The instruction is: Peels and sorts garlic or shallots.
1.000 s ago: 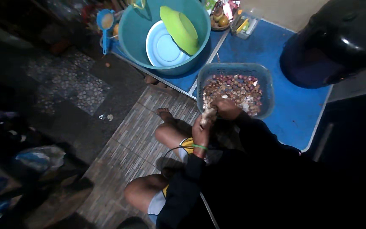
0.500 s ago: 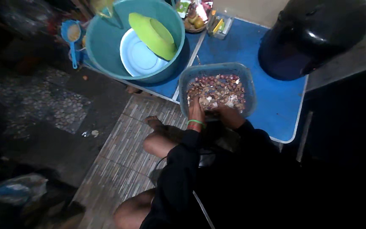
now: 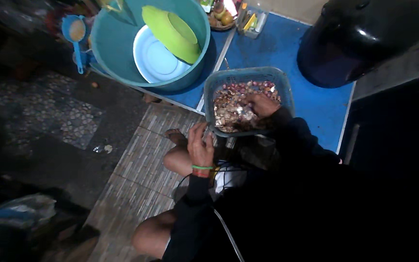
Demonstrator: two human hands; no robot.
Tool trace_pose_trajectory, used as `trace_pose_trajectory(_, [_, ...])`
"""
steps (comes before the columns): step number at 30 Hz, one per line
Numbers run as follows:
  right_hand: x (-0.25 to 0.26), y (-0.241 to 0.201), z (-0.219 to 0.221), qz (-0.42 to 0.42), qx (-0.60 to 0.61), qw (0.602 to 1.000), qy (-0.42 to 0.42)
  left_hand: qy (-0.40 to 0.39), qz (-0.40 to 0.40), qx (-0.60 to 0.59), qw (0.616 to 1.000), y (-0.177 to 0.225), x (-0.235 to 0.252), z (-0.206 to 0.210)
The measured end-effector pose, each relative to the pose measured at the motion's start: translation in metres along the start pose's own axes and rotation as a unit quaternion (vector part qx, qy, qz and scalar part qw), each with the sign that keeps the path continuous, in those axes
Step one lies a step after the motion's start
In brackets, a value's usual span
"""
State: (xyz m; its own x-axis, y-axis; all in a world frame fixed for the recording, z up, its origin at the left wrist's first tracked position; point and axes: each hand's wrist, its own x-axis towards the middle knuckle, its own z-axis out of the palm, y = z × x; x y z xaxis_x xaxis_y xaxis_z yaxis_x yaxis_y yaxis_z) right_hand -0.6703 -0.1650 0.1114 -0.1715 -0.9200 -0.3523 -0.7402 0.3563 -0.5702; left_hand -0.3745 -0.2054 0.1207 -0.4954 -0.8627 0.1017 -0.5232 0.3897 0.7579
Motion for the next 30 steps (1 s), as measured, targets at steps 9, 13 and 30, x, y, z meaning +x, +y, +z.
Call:
trace_pose_trajectory(9, [-0.057,0.037,-0.034,0.048,0.03,0.992,0.109,-0.019,-0.152,0.098,0.983,-0.083,-0.028,0.006])
trace_pose_trajectory(13, [-0.06,0.046,-0.013,0.05,-0.002,0.998,0.026,-0.113,-0.195,0.126,0.966,-0.102,-0.042,0.023])
trace_pose_trajectory(30, [-0.044,0.021,0.022,0.101,-0.061,0.99,0.077,-0.161,-0.185,0.19,0.951,-0.108,-0.05,0.025])
